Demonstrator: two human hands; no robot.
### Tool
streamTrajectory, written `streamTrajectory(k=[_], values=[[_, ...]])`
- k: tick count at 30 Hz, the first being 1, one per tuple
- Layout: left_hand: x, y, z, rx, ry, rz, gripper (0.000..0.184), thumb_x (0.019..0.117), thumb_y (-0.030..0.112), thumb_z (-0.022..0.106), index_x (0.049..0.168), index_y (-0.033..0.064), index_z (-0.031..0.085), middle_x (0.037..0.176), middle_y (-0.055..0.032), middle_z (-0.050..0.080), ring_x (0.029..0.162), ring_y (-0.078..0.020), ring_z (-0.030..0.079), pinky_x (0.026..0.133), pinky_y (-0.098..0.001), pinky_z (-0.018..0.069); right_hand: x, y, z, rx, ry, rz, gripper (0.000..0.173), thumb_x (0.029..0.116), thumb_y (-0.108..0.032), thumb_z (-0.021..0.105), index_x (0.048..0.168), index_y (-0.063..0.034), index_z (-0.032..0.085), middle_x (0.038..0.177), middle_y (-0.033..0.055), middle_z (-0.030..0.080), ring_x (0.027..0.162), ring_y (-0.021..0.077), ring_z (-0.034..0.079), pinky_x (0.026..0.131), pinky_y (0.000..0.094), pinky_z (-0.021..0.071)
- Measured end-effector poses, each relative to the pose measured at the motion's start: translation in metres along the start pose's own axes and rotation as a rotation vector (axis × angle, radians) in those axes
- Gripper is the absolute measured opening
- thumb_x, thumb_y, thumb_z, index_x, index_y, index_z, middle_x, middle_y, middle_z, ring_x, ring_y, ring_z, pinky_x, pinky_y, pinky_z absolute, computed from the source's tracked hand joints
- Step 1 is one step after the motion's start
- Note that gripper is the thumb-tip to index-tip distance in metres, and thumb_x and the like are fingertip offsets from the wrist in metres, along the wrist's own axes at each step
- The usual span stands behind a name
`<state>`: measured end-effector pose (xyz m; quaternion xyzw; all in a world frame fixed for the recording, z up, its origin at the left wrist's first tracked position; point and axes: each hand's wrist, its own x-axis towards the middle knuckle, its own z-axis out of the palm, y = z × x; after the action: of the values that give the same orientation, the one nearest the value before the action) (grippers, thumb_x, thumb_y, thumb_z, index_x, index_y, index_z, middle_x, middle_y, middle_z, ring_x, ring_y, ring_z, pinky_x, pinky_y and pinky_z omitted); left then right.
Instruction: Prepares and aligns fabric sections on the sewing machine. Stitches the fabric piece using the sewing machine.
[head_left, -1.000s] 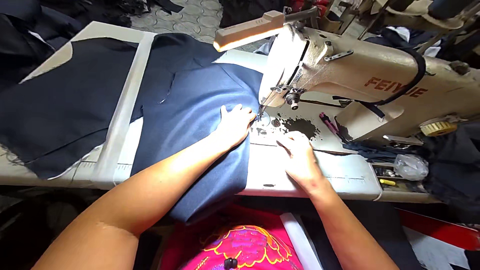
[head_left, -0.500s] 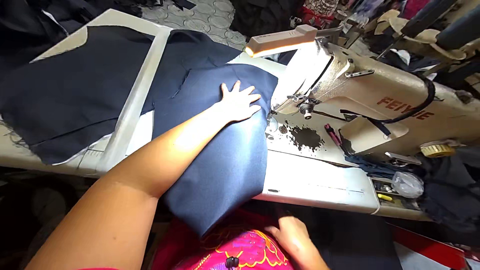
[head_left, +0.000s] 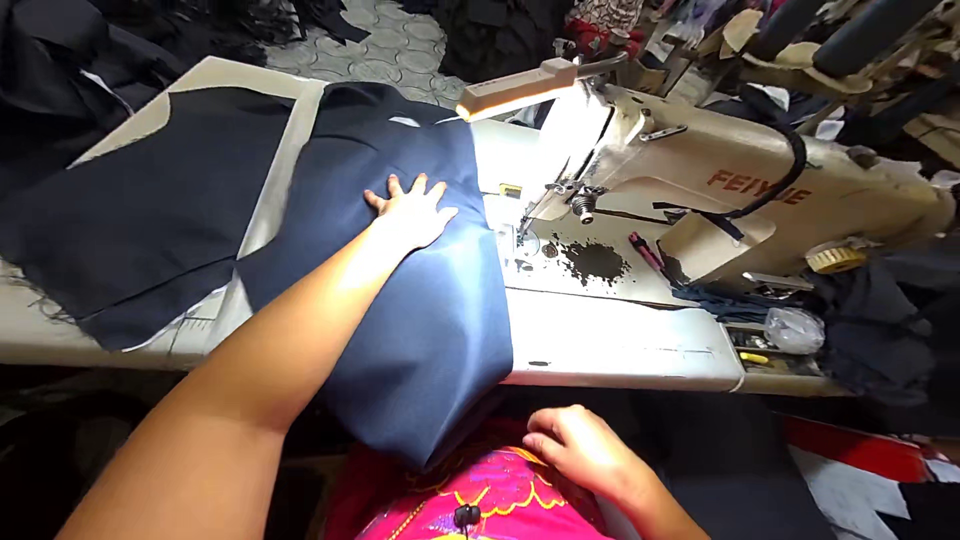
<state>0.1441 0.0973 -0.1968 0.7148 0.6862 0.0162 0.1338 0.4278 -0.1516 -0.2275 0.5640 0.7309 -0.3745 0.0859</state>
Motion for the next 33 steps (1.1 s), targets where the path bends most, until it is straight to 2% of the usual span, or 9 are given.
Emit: streamTrajectory(k=[3, 6, 8, 10, 16, 22, 26, 30, 33], values=[[-0.028, -0.007, 0.006, 0.010, 0.031, -0.003, 0.065, 0.1071, 0.060, 0.029, 0.164, 0.0277, 0.027, 0.171, -0.0150, 0.019, 0.152, -0.0587, 0.010, 0.100, -0.0910, 0.0136, -0.011, 0.000, -0.030, 0.001, 0.683, -0.165, 0.029, 0.0994, -0.020, 0.058, 0.083, -0.0012, 0.073, 0.068, 0.0111, 0.066, 0.064, 0.0257, 0.066, 0.060, 0.0475, 0.0551], [-0.046, -0.011, 0.020, 0.020, 0.110, 0.030, 0.064, 0.1084, 0.057, 0.028, 0.163, 0.0243, 0.030, 0.169, -0.0170, 0.023, 0.149, -0.0616, 0.014, 0.096, -0.0929, 0.0145, 0.019, 0.028, -0.096, -0.209, 1.035, -0.001, 0.020, 0.0987, -0.007, 0.059, 0.105, 0.0025, 0.075, 0.099, 0.0218, 0.073, 0.094, 0.0382, 0.073, 0.081, 0.0559, 0.0582], [-0.046, -0.020, 0.032, -0.006, 0.185, 0.061, 0.063, 0.1081, 0.057, 0.027, 0.161, 0.0234, 0.036, 0.167, -0.0177, 0.028, 0.148, -0.0617, 0.016, 0.095, -0.0938, 0.0130, 0.052, 0.056, -0.136, -0.193, 1.007, 0.155, 0.039, 0.0967, -0.004, 0.061, 0.136, -0.0022, 0.064, 0.133, 0.0252, 0.064, 0.123, 0.0429, 0.062, 0.103, 0.0591, 0.0497], [-0.040, -0.028, 0.038, -0.015, 0.218, 0.070, 0.064, 0.1074, 0.059, 0.027, 0.160, 0.0235, 0.038, 0.166, -0.0168, 0.030, 0.148, -0.0606, 0.019, 0.096, -0.0935, 0.0132, 0.077, 0.068, -0.161, -0.192, 0.873, 0.343, 0.066, 0.0897, 0.003, 0.064, 0.152, -0.0047, 0.047, 0.149, 0.0305, 0.048, 0.134, 0.0487, 0.051, 0.108, 0.0627, 0.0430], [-0.030, -0.040, 0.045, -0.028, 0.237, 0.092, 0.069, 0.1054, 0.063, 0.026, 0.160, 0.0223, 0.038, 0.166, -0.0177, 0.030, 0.150, -0.0582, 0.018, 0.098, -0.0924, 0.0109, 0.085, 0.072, -0.159, -0.262, 0.835, 0.247, 0.029, 0.0899, 0.013, 0.061, 0.116, 0.0057, 0.069, 0.122, 0.0281, 0.066, 0.120, 0.0452, 0.061, 0.098, 0.0599, 0.0511], [-0.021, -0.051, 0.052, -0.018, 0.273, 0.108, 0.073, 0.1029, 0.066, 0.024, 0.158, 0.0221, 0.040, 0.164, -0.0189, 0.034, 0.150, -0.0570, 0.021, 0.098, -0.0924, 0.0111, 0.038, 0.090, -0.123, -0.533, 1.180, -0.374, 0.025, 0.0881, 0.012, 0.062, 0.106, 0.0016, 0.076, 0.103, 0.0194, 0.075, 0.101, 0.0360, 0.073, 0.090, 0.0483, 0.0586], [-0.017, -0.056, 0.055, -0.041, 0.275, 0.118, 0.071, 0.1034, 0.064, 0.027, 0.158, 0.0207, 0.041, 0.164, -0.0195, 0.034, 0.149, -0.0576, 0.022, 0.098, -0.0923, 0.0112, 0.019, 0.144, -0.128, -0.576, 1.279, -0.186, 0.027, 0.0884, 0.012, 0.060, 0.102, -0.0025, 0.078, 0.104, 0.0166, 0.076, 0.105, 0.0357, 0.072, 0.095, 0.0496, 0.0560], [-0.040, -0.031, 0.042, -0.056, 0.237, 0.064, 0.065, 0.1079, 0.055, 0.031, 0.158, 0.0153, 0.040, 0.165, -0.0231, 0.030, 0.149, -0.0606, 0.018, 0.098, -0.0929, 0.0094, 0.016, 0.135, -0.125, -0.306, 1.225, 0.059, 0.036, 0.0924, 0.006, 0.058, 0.124, -0.0031, 0.072, 0.130, 0.0215, 0.067, 0.129, 0.0409, 0.058, 0.110, 0.0540, 0.0451], [-0.071, -0.003, 0.033, -0.041, 0.177, 0.022, 0.062, 0.1093, 0.048, 0.035, 0.158, 0.0102, 0.040, 0.162, -0.0287, 0.031, 0.144, -0.0657, 0.022, 0.095, -0.0934, 0.0140, 0.015, 0.056, -0.080, -0.114, 1.205, -0.128, 0.022, 0.0924, -0.008, 0.071, 0.113, -0.0005, 0.074, 0.107, 0.0186, 0.072, 0.101, 0.0322, 0.070, 0.091, 0.0459, 0.0582]])
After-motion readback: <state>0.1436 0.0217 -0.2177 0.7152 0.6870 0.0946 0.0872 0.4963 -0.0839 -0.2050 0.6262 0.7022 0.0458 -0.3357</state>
